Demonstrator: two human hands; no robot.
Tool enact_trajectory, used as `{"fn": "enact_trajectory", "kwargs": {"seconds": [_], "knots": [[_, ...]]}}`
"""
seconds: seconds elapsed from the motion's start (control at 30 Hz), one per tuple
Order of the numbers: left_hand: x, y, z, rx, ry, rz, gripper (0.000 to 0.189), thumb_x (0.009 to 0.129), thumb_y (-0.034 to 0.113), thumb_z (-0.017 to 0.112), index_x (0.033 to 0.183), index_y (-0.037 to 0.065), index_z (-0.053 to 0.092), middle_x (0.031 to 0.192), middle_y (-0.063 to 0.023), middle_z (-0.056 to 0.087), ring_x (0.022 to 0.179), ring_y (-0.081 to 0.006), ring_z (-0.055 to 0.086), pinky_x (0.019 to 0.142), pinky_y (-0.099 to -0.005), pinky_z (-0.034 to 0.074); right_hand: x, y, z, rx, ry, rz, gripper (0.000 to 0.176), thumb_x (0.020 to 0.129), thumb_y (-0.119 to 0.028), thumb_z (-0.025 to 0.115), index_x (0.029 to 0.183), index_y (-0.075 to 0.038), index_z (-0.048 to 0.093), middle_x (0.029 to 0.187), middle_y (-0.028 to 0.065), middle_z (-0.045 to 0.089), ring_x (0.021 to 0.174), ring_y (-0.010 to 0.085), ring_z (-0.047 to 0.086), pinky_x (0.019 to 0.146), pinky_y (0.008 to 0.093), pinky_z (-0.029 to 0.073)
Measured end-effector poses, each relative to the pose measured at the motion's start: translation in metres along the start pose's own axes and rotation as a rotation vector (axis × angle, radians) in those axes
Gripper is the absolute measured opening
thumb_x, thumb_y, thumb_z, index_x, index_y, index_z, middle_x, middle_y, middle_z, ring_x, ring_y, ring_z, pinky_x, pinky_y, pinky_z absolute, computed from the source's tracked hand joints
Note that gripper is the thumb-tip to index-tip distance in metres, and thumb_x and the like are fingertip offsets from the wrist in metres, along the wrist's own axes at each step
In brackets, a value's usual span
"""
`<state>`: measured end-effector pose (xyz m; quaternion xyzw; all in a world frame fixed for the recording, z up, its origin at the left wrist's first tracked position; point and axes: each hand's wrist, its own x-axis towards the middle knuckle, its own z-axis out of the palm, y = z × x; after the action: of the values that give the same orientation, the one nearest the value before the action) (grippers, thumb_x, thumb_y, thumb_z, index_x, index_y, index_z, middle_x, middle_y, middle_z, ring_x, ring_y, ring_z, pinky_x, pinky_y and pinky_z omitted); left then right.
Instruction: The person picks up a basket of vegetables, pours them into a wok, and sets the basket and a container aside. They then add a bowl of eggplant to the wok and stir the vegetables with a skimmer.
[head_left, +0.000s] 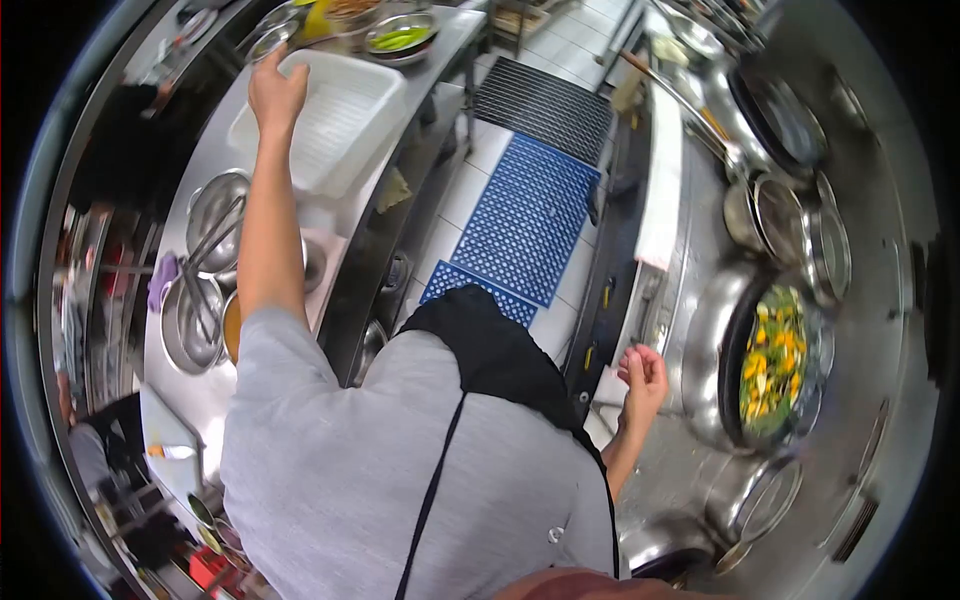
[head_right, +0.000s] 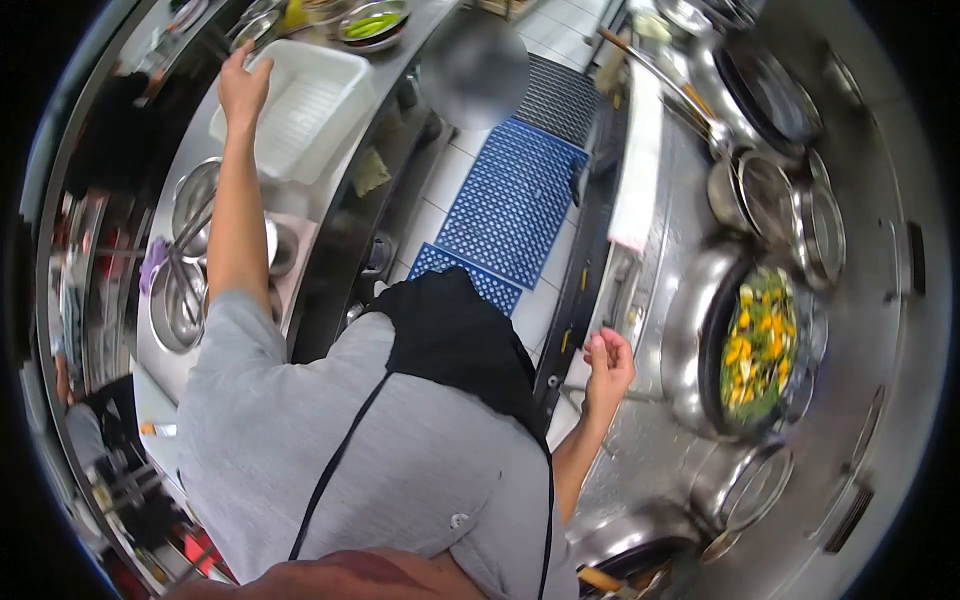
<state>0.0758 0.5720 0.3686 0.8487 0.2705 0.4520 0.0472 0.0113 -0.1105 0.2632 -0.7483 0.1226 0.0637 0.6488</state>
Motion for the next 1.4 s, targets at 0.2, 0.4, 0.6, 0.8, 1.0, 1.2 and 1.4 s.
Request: {"fn": "enact_trajectory", "kwargs": {"seconds": [0.2, 0.4, 0.6, 0.8, 1.0, 1.2, 1.4], "knots": [[-0.044, 0.231, -0.001, -1.075, -0.252, 0.149, 0.031, 0.092, 0.006, 0.064, 0.122, 0.001, 0.065, 0.106, -0.0095, 0.07, 0.095, -0.0139, 0.065, 0.084, -0.0276, 0.052, -0.015, 0.008, -0.013, -0.183, 0.088, -0.199, 0.025, 0.088, -0.018, 0.072, 0.105, -0.001, 0.066, 0.093, 0.0065, 0.069, 0.082, 0.0128, 0.065, 0.073, 0.0285, 0.052], [-0.23, 0.313, 0.079, -1.052, -1.136, 0.407, 0.031, 0.088, 0.005, 0.062, 0.118, 0.008, 0.069, 0.068, -0.0063, 0.063, 0.059, -0.009, 0.054, 0.057, -0.0253, 0.044, -0.056, 0.03, -0.018, -0.417, 0.309, 0.024, 0.029, 0.084, -0.027, 0.072, 0.101, -0.004, 0.066, 0.083, 0.0136, 0.071, 0.075, 0.0245, 0.069, 0.071, 0.0356, 0.054], [-0.436, 0.16, 0.22, -0.178, -1.872, 1.181, 0.048, 0.079, 0.033, 0.07, 0.12, 0.01, 0.066, 0.12, -0.0213, 0.065, 0.111, -0.0361, 0.062, 0.093, -0.0461, 0.051, -0.107, 0.057, 0.001, -0.645, 0.397, 0.278, 0.029, 0.082, -0.031, 0.071, 0.096, -0.006, 0.066, 0.081, 0.0166, 0.07, 0.078, 0.0354, 0.068, 0.071, 0.0441, 0.052], [-0.389, 0.072, 0.22, 0.153, -2.126, 0.548, 0.053, 0.076, 0.029, 0.072, 0.124, 0.007, 0.065, 0.123, -0.0191, 0.065, 0.118, -0.0342, 0.06, 0.1, -0.0432, 0.048, -0.123, 0.055, 0.04, -0.634, 0.42, 0.353, 0.029, 0.083, -0.031, 0.07, 0.097, -0.006, 0.066, 0.08, 0.0155, 0.069, 0.078, 0.0339, 0.068, 0.072, 0.0432, 0.052], [-0.36, 0.075, 0.272, -0.06, -1.853, 0.555, 0.051, 0.076, 0.026, 0.07, 0.122, 0.006, 0.066, 0.122, -0.021, 0.064, 0.118, -0.0363, 0.059, 0.101, -0.0427, 0.046, -0.094, 0.027, 0.076, -0.695, 0.336, 0.309, 0.029, 0.083, -0.032, 0.07, 0.097, -0.007, 0.065, 0.082, 0.0159, 0.069, 0.081, 0.0343, 0.068, 0.074, 0.0443, 0.052], [-0.389, 0.132, 0.294, -0.396, -1.821, 0.574, 0.046, 0.076, 0.024, 0.068, 0.117, 0.003, 0.067, 0.11, -0.0237, 0.068, 0.106, -0.0376, 0.064, 0.093, -0.0447, 0.05, -0.086, 0.025, 0.098, -0.797, 0.31, 0.312, 0.031, 0.084, -0.033, 0.068, 0.101, -0.007, 0.065, 0.094, 0.0187, 0.07, 0.092, 0.0377, 0.066, 0.08, 0.047, 0.052], [-0.447, 0.119, 0.297, -0.472, -1.847, 0.901, 0.043, 0.079, 0.026, 0.063, 0.115, 0.005, 0.068, 0.112, -0.0235, 0.067, 0.11, -0.0396, 0.062, 0.096, -0.0442, 0.048, -0.104, 0.019, 0.102, -0.836, 0.375, 0.361, 0.032, 0.084, -0.033, 0.067, 0.1, -0.005, 0.065, 0.09, 0.0203, 0.07, 0.089, 0.0386, 0.067, 0.078, 0.0477, 0.053]]}}
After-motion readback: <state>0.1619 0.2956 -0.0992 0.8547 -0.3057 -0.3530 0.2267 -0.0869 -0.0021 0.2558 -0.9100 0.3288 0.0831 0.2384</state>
